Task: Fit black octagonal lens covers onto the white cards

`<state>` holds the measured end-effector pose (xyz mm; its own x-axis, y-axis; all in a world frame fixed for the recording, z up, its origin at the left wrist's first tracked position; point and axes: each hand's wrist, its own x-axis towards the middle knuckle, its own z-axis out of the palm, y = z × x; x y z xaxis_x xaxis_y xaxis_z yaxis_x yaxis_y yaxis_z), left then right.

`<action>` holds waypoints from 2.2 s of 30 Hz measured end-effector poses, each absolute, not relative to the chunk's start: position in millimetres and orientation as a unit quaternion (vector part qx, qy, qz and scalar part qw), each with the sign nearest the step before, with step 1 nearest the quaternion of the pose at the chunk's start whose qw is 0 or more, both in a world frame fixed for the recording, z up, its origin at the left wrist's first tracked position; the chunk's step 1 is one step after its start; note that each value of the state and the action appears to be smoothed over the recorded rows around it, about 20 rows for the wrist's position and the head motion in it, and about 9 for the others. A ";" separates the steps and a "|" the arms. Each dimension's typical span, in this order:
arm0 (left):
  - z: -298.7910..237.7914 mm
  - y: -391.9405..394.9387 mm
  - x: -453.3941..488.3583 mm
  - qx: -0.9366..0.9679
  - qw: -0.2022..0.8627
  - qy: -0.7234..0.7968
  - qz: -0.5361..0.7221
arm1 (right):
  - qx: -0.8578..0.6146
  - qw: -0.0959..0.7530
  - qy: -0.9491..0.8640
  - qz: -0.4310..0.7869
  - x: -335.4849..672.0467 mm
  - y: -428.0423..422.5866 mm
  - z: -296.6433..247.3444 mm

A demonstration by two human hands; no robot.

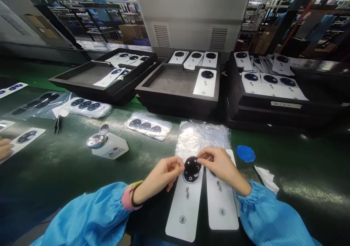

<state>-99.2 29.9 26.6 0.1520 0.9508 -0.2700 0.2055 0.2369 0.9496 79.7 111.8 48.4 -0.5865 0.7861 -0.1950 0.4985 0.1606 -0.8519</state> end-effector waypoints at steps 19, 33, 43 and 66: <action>-8.0 -46.9 -66.9 0.831 0.028 0.526 0.178 | -0.429 0.092 -0.780 0.447 67.3 105.8 37.6; -4.8 -44.4 -61.3 0.816 -0.028 0.537 0.211 | -0.433 0.080 -0.787 0.432 68.2 105.6 33.0; -2.2 -43.7 -61.7 0.813 -0.043 0.543 0.205 | -0.432 0.081 -0.796 0.417 68.2 104.8 31.6; -5.8 -45.1 -60.7 0.811 -0.049 0.539 0.223 | -0.456 0.067 -0.798 0.388 66.4 100.6 33.3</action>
<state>-60.7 -45.1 -5.8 0.3194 0.8524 0.4141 0.8959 -0.4139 0.1611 66.4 100.6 33.3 -0.5758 0.7793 -0.2473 0.6758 0.2834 -0.6804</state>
